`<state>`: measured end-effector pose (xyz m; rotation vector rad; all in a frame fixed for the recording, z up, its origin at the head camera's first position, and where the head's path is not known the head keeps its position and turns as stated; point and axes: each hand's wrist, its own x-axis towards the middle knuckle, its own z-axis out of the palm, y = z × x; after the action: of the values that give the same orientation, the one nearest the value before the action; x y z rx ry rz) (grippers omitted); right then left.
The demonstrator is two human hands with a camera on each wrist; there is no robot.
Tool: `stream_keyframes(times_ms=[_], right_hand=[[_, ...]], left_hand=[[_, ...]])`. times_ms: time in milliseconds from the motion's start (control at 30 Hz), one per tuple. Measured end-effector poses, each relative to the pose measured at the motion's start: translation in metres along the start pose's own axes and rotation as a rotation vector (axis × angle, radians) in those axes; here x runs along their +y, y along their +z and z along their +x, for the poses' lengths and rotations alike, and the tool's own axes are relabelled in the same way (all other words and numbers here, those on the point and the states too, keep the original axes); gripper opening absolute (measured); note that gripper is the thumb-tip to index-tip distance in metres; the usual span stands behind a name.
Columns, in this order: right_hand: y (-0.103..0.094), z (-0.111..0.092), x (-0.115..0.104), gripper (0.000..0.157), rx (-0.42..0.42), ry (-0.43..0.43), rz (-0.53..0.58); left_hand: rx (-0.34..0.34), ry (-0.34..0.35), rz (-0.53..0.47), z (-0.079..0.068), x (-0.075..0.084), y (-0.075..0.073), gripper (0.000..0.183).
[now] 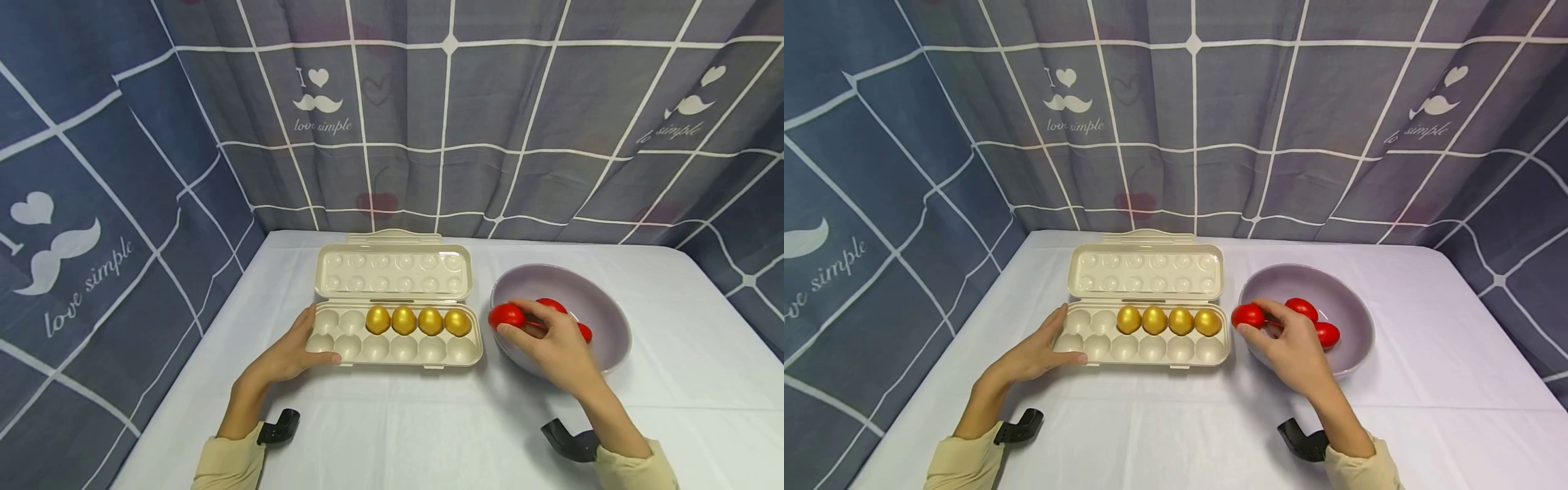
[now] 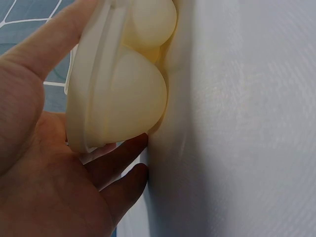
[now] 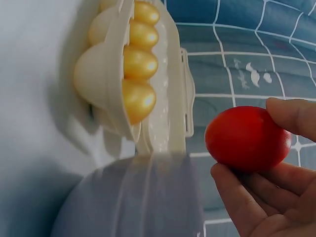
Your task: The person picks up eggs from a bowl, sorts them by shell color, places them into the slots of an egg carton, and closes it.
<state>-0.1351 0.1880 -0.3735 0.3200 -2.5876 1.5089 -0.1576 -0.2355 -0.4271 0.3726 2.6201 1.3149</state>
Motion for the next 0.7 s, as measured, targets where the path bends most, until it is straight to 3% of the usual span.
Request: stream_keyframes(times_ms=[467,700], right_hand=[[0.028,0.001,-0.013,0.048,-0.138,0.035,0.2],[0.053,0.002,-0.013,0.046,-0.192,0.012,0.269]], left_hand=[[0.001,-0.002,0.013,0.001,-0.002,0.002,0.115],[0.004,0.037,-0.002,0.001,-0.003,0.001,0.113]])
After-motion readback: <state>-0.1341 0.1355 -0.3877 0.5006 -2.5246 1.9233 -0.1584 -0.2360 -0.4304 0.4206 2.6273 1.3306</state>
